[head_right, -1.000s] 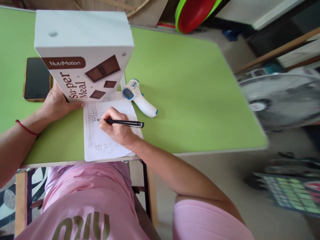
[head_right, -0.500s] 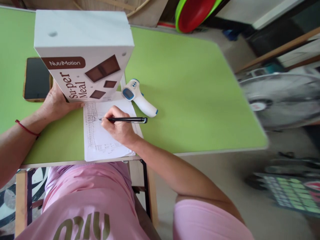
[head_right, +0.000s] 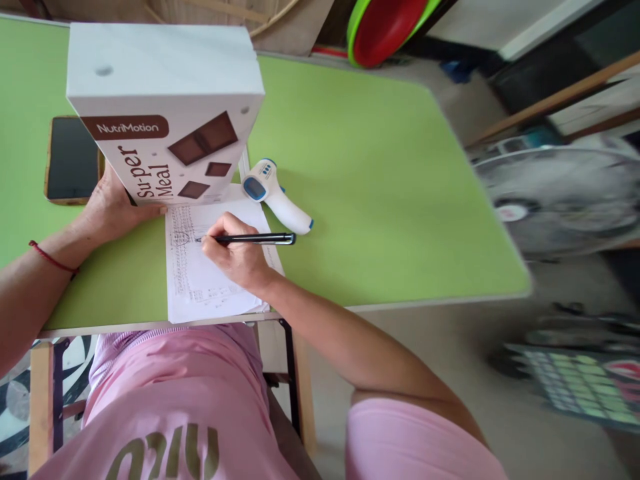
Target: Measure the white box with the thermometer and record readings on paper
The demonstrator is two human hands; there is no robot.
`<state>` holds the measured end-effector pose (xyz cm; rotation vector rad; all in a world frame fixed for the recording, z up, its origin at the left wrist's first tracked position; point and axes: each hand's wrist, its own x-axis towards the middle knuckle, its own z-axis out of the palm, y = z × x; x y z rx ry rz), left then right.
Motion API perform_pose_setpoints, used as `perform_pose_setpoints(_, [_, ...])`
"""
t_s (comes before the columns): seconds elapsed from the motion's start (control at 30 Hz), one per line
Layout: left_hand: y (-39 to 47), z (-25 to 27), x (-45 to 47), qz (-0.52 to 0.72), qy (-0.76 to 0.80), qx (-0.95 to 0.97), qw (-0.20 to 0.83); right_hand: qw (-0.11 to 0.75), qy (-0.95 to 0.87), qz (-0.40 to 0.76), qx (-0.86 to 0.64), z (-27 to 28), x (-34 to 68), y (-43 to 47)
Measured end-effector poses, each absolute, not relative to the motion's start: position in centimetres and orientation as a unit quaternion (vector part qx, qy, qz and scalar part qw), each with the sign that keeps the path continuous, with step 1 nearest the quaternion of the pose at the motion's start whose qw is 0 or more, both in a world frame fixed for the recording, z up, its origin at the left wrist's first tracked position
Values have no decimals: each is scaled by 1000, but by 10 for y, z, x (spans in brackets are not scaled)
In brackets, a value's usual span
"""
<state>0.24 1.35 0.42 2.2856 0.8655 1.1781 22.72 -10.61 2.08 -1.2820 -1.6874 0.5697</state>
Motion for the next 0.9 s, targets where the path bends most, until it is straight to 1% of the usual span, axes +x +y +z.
perform_pose_setpoints(0.37, [14,2,5,430,318,822,195,455,-697,225,-506,20,227,-105])
perform_pose_setpoints(0.53, [16,0,4,427,307,826,204,447,-704,232,-501,18,228,-106])
perform_pose_setpoints(0.6, [16,0,3,426,308,825,206,459,-703,220,-496,18,229,-108])
perform_pose_setpoints(0.73, [15,2,2,428,323,816,214,489,-725,124,-470,20,234,-107])
perform_pose_setpoints(0.9, [10,10,1,415,356,802,241,411,-795,-48,-445,21,254,-90])
